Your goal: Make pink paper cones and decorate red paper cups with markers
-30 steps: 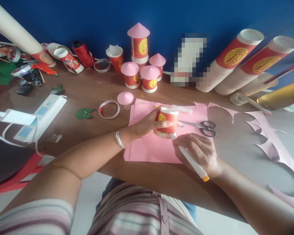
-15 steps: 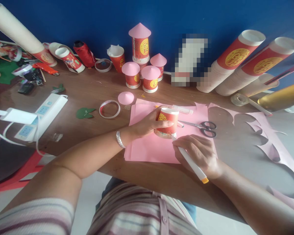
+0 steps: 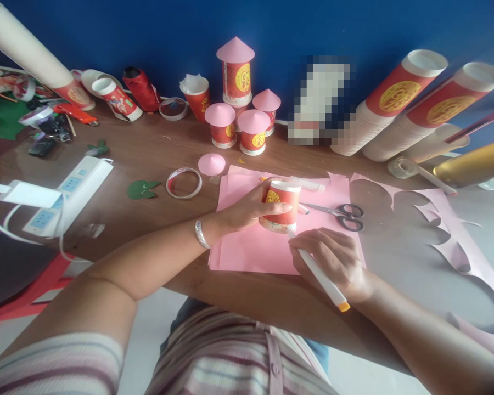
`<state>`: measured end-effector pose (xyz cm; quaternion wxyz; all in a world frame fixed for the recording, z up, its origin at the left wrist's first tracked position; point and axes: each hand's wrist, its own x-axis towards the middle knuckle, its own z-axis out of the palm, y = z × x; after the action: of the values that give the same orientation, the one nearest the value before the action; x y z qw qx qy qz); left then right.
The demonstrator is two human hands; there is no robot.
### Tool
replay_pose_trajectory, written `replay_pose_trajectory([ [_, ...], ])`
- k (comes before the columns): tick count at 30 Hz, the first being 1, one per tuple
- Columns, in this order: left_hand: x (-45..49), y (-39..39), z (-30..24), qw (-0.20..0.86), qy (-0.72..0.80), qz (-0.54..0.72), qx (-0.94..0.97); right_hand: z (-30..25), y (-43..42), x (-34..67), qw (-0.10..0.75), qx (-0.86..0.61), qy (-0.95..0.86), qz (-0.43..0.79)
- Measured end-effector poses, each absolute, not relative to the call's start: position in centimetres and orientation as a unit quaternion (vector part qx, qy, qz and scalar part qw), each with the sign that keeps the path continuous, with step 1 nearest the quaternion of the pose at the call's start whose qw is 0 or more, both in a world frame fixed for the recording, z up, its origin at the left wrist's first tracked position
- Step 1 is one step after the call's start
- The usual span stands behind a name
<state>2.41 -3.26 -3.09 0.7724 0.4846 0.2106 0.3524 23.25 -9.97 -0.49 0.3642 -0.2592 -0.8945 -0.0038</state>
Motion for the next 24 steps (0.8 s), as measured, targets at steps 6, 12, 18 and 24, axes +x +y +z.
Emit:
replay_pose_trajectory([
  [6, 2.38, -3.26, -2.95, 0.768, 0.212, 0.353, 0.491, -0.59, -10.04, 23.10, 0.365, -0.258, -0.894, -0.003],
  [12, 2.40, -3.24, -2.98, 0.767, 0.210, 0.354, 0.492, -0.72, -10.02, 23.19, 0.367, -0.252, -0.896, -0.004],
  [18, 2.45, -3.26, -3.08, 0.770, 0.212, 0.358, 0.484, -0.74, -10.13, 23.26, 0.377, -0.240, -0.895, -0.002],
  [24, 2.40, -3.22, -3.05, 0.770, 0.206, 0.355, 0.488, -0.71, -10.13, 23.35, 0.370, -0.242, -0.897, -0.003],
])
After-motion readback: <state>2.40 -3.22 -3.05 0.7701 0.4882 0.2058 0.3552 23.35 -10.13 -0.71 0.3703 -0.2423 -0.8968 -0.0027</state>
